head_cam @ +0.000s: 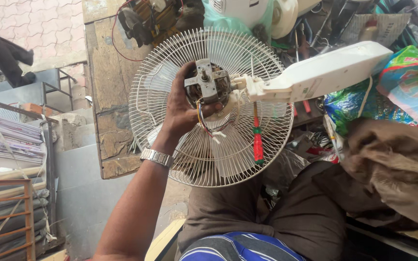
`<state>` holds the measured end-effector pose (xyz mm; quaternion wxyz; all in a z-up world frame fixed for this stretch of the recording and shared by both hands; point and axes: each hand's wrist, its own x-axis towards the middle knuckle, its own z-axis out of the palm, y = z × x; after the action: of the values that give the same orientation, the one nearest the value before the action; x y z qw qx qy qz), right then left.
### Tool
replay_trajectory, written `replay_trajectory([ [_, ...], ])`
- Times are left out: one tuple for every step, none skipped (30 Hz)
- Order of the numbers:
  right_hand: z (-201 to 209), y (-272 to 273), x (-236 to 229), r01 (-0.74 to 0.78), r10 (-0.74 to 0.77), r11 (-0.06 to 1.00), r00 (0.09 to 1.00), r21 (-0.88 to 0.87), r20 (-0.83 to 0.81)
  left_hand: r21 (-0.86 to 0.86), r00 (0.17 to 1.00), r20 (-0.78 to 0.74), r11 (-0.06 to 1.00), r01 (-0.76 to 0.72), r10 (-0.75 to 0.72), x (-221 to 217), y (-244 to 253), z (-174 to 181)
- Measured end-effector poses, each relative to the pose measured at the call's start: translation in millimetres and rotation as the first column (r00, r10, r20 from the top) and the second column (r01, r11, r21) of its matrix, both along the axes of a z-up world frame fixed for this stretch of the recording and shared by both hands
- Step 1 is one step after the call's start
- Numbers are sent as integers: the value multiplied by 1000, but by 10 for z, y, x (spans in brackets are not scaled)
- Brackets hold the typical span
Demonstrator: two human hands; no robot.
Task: The person manipulates the wires and casing of a fan motor, uses a screwdriver to adjust components, wipes the motor with a cloth, and applies oil from a small bottle to the shaft.
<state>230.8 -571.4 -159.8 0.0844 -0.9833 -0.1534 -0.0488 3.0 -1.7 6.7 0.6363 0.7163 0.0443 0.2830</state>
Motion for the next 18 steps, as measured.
replay_trajectory([
  [-22,-113,-106,-1,1,999,1000,-32,-16,-8,1000,0,1000,-6,6,-7,5,-6],
  [54,-221,-254,-9,8,997,1000,-75,-17,-19,1000,0,1000,-6,6,-1,-8,-25],
  [200,-291,-423,-42,43,989,999,-144,9,43,999,-27,999,-28,30,-3,-19,-45],
  [328,-245,-616,-72,83,972,996,-222,40,112,997,-49,992,-53,59,-13,-1,-47],
  [448,-144,-843,-96,123,945,990,-313,69,181,994,-69,981,-75,89,-12,3,-53],
  [528,36,-1046,-122,164,920,983,-373,84,107,997,-52,993,-46,52,-15,10,-57],
  [581,231,-1223,-138,192,909,976,-393,102,33,999,-32,999,-15,16,-23,24,-58],
  [600,418,-1368,-146,194,921,976,-360,100,-43,1000,-14,999,21,-22,-30,16,-72],
  [607,556,-1467,-145,161,975,983,-168,83,-4,1000,-18,1000,2,-2,-41,14,-81],
  [633,603,-1508,-119,139,979,983,-162,117,36,1000,-14,999,-12,13,-29,25,-75],
  [635,618,-1508,-93,117,983,982,-156,151,75,1000,-11,997,-26,27,-9,23,-67],
  [623,598,-1490,-72,99,986,978,-149,184,43,1000,-3,999,-7,7,0,14,-58],
  [630,511,-1421,-116,124,991,985,-68,121,11,1000,4,1000,13,-13,1,14,-44],
  [656,372,-1287,-157,156,987,986,15,59,-22,999,11,999,31,-31,-6,14,-34],
  [660,238,-1181,-193,194,976,981,101,0,-10,1000,-12,1000,22,-23,-12,19,-25],
  [687,80,-1057,-198,203,970,979,138,-22,-2,999,-34,1000,11,-11,-12,16,-21],
  [712,-62,-922,-170,176,976,984,137,-27,7,998,-55,1000,0,0,-7,13,-20],
  [730,-180,-790,-130,134,984,991,121,-18,14,999,-36,1000,-3,3,-9,11,-25],
])
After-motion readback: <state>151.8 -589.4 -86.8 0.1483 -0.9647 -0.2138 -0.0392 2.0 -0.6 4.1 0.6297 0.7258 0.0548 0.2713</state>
